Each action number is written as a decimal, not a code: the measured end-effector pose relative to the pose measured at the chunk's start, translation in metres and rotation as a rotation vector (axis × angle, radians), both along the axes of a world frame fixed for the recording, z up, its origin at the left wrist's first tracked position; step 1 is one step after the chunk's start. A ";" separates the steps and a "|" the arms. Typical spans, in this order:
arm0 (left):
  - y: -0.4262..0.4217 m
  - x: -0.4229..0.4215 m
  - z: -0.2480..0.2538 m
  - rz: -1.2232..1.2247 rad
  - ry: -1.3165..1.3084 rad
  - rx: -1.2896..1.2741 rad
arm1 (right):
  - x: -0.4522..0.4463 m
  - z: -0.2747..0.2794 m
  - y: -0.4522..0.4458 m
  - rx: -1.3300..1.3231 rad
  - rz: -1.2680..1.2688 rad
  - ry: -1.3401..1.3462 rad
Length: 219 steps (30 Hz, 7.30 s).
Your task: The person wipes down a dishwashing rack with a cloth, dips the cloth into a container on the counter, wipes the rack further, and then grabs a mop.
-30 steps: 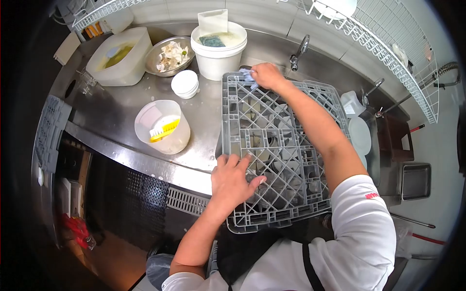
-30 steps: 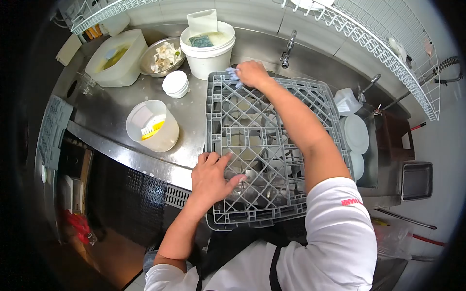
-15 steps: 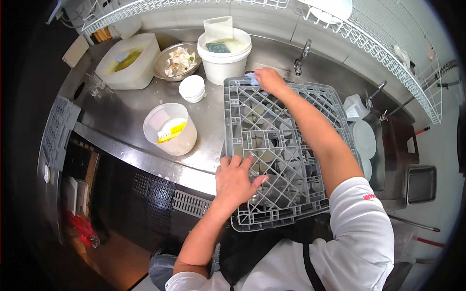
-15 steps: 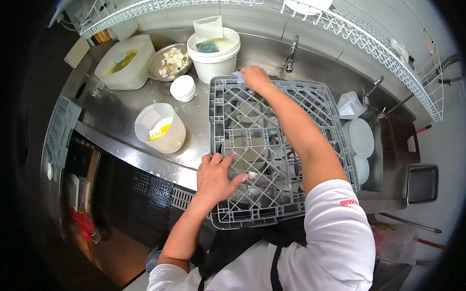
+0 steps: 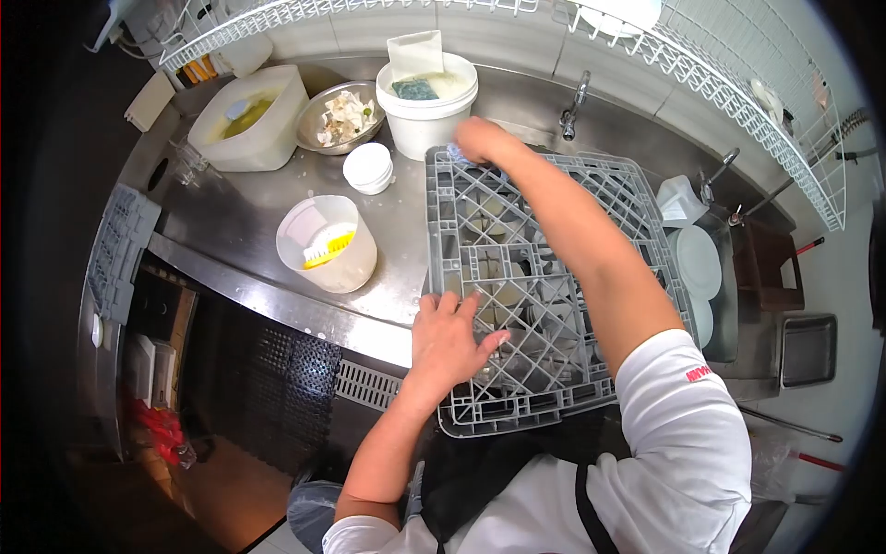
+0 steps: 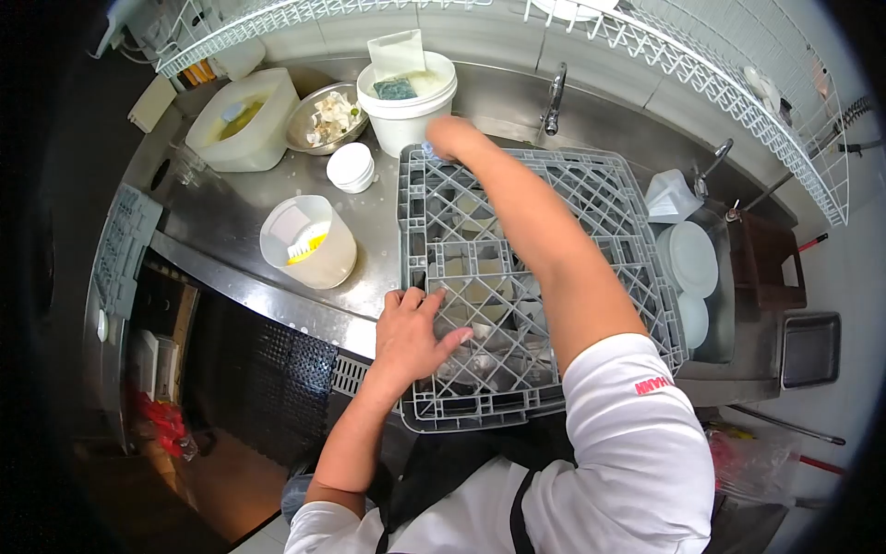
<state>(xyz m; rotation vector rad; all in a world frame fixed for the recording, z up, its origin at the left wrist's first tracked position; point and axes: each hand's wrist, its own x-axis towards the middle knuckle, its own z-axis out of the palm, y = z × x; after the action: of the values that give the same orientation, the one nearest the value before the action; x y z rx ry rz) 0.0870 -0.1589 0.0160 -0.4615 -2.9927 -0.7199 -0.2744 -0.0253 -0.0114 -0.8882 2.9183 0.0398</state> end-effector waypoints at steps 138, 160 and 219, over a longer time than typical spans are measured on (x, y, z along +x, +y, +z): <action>-0.004 0.007 -0.008 0.039 -0.013 0.053 | 0.081 -0.015 -0.021 -0.204 -0.274 0.092; 0.000 0.008 -0.012 0.024 0.030 0.010 | 0.109 -0.023 0.014 -0.252 -0.294 0.146; -0.006 0.008 -0.014 0.047 0.001 0.073 | 0.134 0.025 0.071 -0.107 0.196 -0.127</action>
<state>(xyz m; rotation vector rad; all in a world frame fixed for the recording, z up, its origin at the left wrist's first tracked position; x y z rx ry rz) 0.0949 -0.1649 0.0020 -0.3872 -2.9532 -0.8209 -0.1405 0.0461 0.0140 -1.1463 2.7288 -0.1552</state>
